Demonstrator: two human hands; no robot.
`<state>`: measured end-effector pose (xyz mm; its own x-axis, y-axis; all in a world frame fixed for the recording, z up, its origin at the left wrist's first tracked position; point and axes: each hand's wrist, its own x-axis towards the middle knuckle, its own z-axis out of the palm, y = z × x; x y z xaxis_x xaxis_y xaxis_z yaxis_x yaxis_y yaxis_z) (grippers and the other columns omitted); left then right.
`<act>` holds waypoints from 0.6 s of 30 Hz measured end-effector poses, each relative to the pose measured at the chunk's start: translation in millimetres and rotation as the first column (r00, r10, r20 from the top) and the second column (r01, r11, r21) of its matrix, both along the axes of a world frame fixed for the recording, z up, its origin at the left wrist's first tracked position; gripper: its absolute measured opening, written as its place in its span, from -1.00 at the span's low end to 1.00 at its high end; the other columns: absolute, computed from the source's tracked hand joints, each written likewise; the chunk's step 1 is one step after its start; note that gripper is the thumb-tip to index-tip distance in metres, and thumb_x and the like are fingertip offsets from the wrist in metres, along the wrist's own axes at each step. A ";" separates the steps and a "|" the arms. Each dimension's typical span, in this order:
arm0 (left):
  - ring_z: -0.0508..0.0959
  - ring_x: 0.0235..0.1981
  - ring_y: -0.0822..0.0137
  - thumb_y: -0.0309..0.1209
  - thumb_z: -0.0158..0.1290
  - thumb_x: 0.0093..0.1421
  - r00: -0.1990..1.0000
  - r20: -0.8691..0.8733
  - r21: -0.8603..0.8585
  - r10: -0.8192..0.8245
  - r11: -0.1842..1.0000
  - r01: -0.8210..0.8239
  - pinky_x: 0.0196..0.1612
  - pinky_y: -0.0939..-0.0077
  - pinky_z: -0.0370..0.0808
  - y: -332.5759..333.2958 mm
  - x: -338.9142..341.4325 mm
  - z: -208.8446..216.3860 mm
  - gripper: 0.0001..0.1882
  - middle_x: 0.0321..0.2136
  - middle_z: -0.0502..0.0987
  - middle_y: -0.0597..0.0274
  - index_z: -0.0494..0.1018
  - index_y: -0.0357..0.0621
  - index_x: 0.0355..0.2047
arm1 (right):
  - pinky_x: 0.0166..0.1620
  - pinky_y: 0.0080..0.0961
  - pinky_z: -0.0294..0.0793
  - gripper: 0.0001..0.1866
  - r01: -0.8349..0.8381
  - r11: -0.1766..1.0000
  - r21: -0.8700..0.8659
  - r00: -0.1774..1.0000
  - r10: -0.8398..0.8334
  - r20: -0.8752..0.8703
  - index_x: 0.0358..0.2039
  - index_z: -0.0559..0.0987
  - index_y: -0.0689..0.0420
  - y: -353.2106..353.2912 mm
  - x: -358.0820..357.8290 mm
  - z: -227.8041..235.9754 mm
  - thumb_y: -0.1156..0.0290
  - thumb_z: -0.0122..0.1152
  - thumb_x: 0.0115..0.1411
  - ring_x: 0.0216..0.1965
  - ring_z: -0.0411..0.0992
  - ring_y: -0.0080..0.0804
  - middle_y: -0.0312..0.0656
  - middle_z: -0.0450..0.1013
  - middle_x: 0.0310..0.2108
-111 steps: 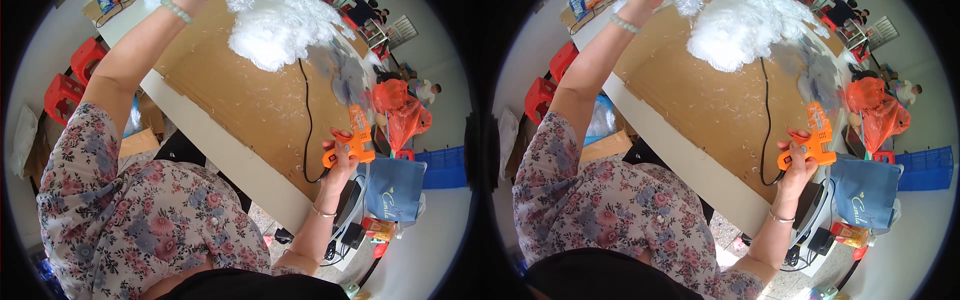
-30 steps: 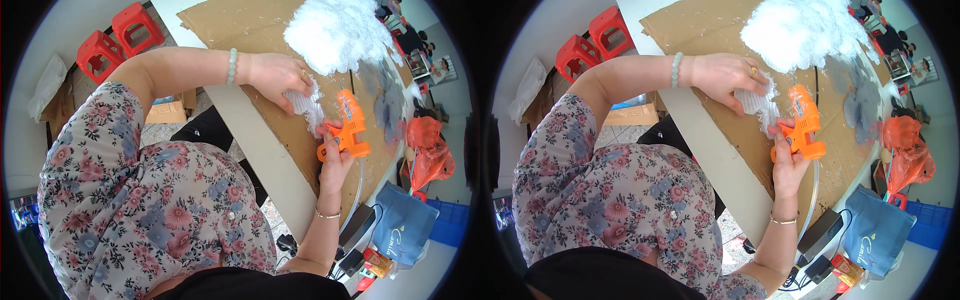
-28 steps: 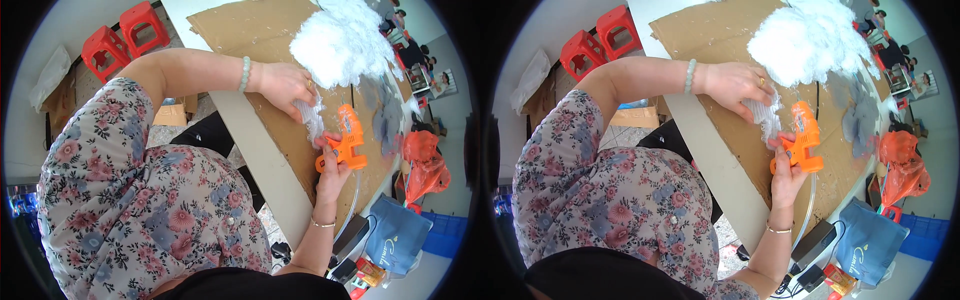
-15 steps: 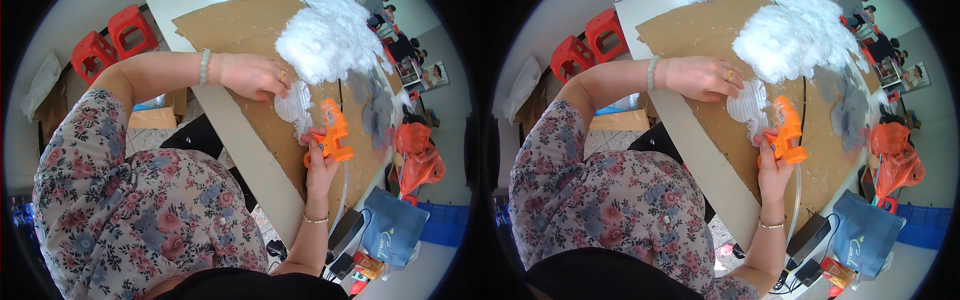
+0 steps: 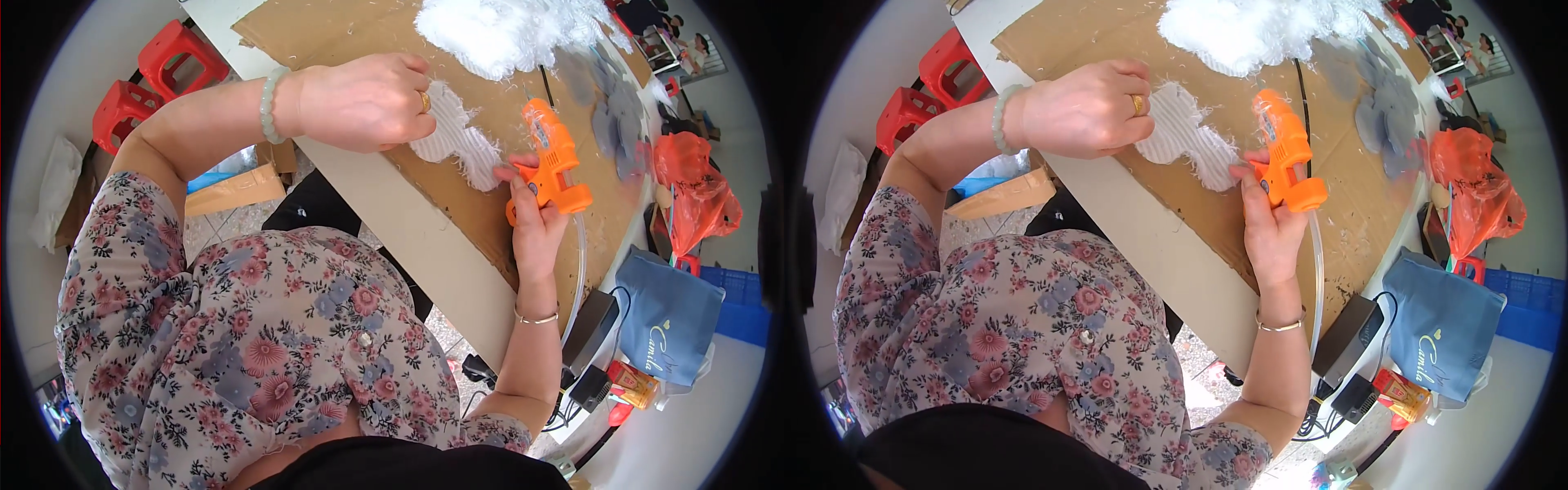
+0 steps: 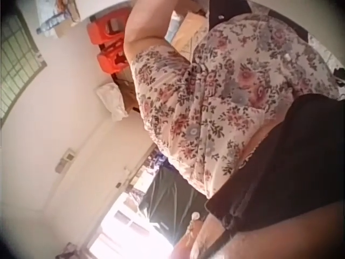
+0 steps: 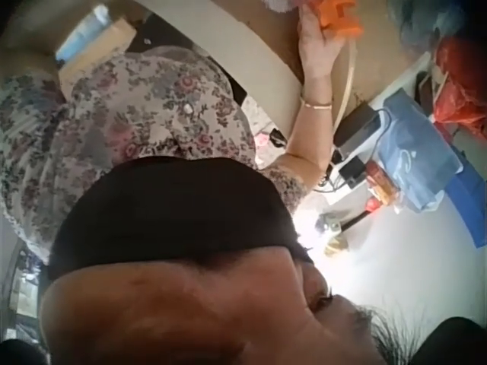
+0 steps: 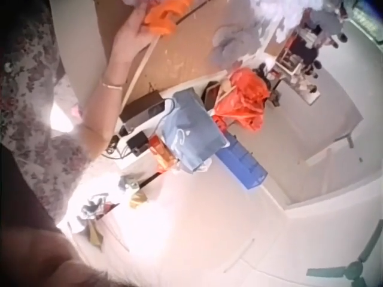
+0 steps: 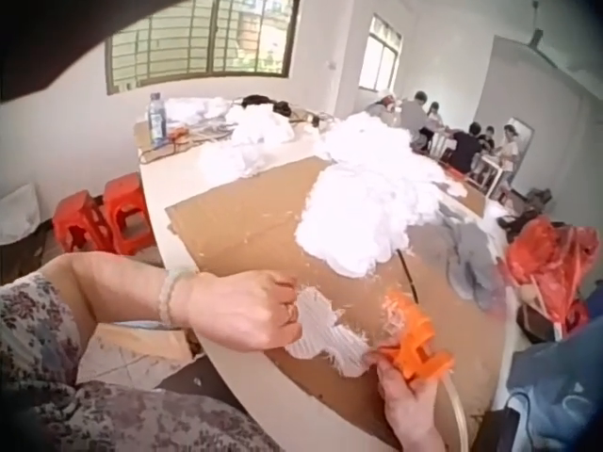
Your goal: Using a hot glue gun to attach white fluffy stuffing to a base.
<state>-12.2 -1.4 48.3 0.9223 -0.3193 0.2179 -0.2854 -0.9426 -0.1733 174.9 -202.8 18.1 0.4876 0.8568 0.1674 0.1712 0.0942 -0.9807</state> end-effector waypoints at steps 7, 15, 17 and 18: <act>0.48 -0.35 0.14 -0.44 0.22 -0.16 0.994 0.090 -0.218 0.067 0.975 -0.046 -0.14 0.29 0.44 -19.2 9.1 -9.6 -0.71 -0.45 0.45 0.13 0.46 -0.27 -0.38 | -0.27 -0.66 0.36 -0.72 0.045 0.999 0.016 0.997 -0.046 0.067 -0.07 0.36 0.23 -8.3 11.5 -11.1 0.61 0.01 0.17 -0.21 0.49 -0.44 -0.17 0.41 -0.13; 0.43 -0.10 0.10 -0.38 0.22 -0.08 0.998 -0.040 -0.439 -0.043 0.898 0.021 -0.08 0.24 0.43 -36.0 27.8 -33.8 -0.60 -0.17 0.45 0.11 0.45 -0.25 -0.20 | -0.15 -0.55 0.41 -0.69 -0.064 0.997 0.039 0.997 0.062 0.052 -0.03 0.32 0.26 -7.4 -4.8 -4.2 0.61 -0.01 0.18 -0.15 0.48 -0.37 -0.14 0.40 -0.10; 0.41 -0.05 0.11 -0.33 0.22 -0.06 0.999 0.011 -0.425 -0.043 0.904 0.043 -0.05 0.21 0.41 -32.7 21.7 -36.3 -0.56 -0.09 0.43 0.11 0.45 -0.22 -0.16 | -0.11 -0.52 0.42 -0.68 -0.091 0.996 0.010 0.993 0.090 0.075 -0.02 0.32 0.26 -5.4 -6.7 -1.9 0.61 -0.02 0.19 -0.14 0.47 -0.36 -0.14 0.39 -0.10; 0.40 0.00 0.11 -0.28 0.21 -0.05 0.997 0.058 -0.412 -0.045 0.909 0.065 -0.02 0.18 0.39 -31.2 18.9 -36.8 -0.53 -0.01 0.41 0.11 0.44 -0.19 -0.12 | -0.08 -0.50 0.42 -0.68 -0.115 0.993 -0.022 0.989 0.117 0.093 -0.02 0.31 0.26 -4.6 -7.3 -0.7 0.61 -0.03 0.20 -0.12 0.47 -0.36 -0.14 0.39 -0.09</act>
<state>6.7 -32.6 11.5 0.8915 -0.2415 0.3833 -0.3402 -0.9156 0.2142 167.7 -207.5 17.3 0.3676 0.9096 0.1934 0.2515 0.1030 -0.9624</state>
